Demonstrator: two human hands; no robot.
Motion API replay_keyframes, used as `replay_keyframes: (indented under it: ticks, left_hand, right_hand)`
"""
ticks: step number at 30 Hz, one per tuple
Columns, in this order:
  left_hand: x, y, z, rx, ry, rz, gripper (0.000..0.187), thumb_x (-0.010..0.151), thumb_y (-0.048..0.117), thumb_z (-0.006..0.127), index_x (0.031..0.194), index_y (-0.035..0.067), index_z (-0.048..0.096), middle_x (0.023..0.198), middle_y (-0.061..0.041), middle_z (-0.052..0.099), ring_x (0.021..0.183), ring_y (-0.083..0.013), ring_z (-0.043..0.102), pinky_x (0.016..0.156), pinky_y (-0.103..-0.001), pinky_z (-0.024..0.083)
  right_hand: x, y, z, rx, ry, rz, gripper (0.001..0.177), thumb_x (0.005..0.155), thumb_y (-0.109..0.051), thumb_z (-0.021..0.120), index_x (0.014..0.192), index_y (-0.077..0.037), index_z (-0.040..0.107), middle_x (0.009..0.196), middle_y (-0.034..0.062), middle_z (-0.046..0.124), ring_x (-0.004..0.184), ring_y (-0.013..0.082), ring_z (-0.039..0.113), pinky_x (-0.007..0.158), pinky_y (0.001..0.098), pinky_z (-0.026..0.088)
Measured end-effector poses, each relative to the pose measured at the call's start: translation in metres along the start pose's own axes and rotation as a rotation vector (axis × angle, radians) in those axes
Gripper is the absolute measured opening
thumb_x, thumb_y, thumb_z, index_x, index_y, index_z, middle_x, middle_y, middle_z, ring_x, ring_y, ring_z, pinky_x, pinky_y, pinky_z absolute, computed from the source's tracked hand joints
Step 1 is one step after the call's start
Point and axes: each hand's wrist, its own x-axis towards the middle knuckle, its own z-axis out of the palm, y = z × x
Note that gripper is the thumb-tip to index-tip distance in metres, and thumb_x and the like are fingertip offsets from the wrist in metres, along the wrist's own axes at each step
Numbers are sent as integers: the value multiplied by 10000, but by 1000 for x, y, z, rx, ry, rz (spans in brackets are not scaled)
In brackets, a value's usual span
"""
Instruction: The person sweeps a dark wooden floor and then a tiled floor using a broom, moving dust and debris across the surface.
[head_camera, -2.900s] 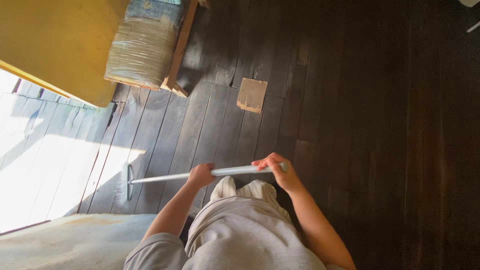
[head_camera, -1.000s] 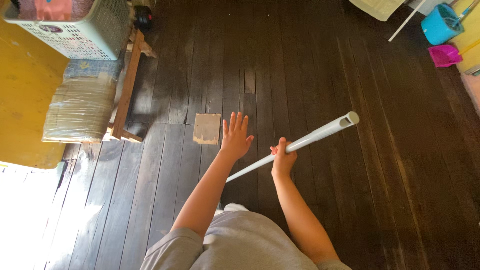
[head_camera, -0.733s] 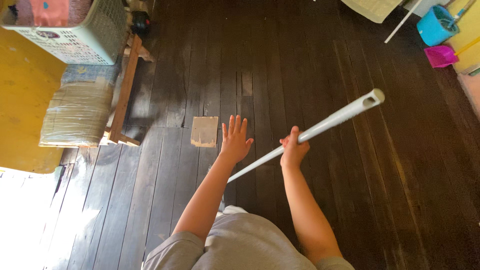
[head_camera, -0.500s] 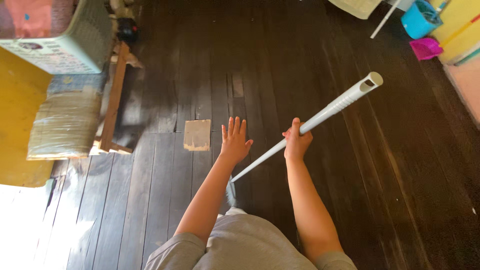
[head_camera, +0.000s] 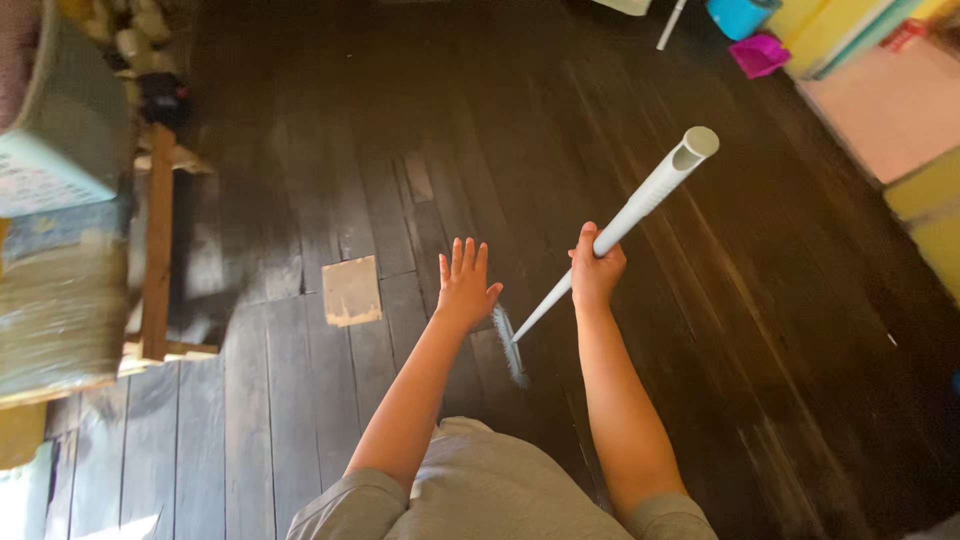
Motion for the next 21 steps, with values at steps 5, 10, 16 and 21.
replay_keyframes:
  ticks: [5,10,16,21]
  left_hand:
    - [16,21,8,-18,-19,68,871,941,444,640,1599,56,221,1678,-190,154,1568,-383,39,1240,-592,80]
    - [38,39,13,34,-80,134,867,962,454,613,1602,58,183,1677,-199,119,1563,-383,7,1234,-586,62]
    - [68,57,14,15,-123,214,868,967,459,603,1608,63,172,1686,-183,118,1567,-375,12,1241,-571,65]
    - [101,58,10,15,-153,275,866,969,450,609,1608,59,173,1684,-194,114,1569,-383,17,1243,-572,64]
  right_hand:
    - [16,-1,-24,-34,101,-41,313,1020,-228,658,776,-58,561,633,-27,512,538,61,496,600,271,560]
    - [29,3,-44,-100,246,-113,294,1011,-224,656,785,-44,603,630,-24,535,538,62,533,598,284,603]
    - [44,-2,-57,-73,335,-137,256,1002,-199,656,810,-32,623,658,-21,540,555,71,526,585,275,582]
    - [63,2,-49,-103,432,-109,260,992,-209,662,800,-40,615,670,-25,550,557,70,544,566,270,580]
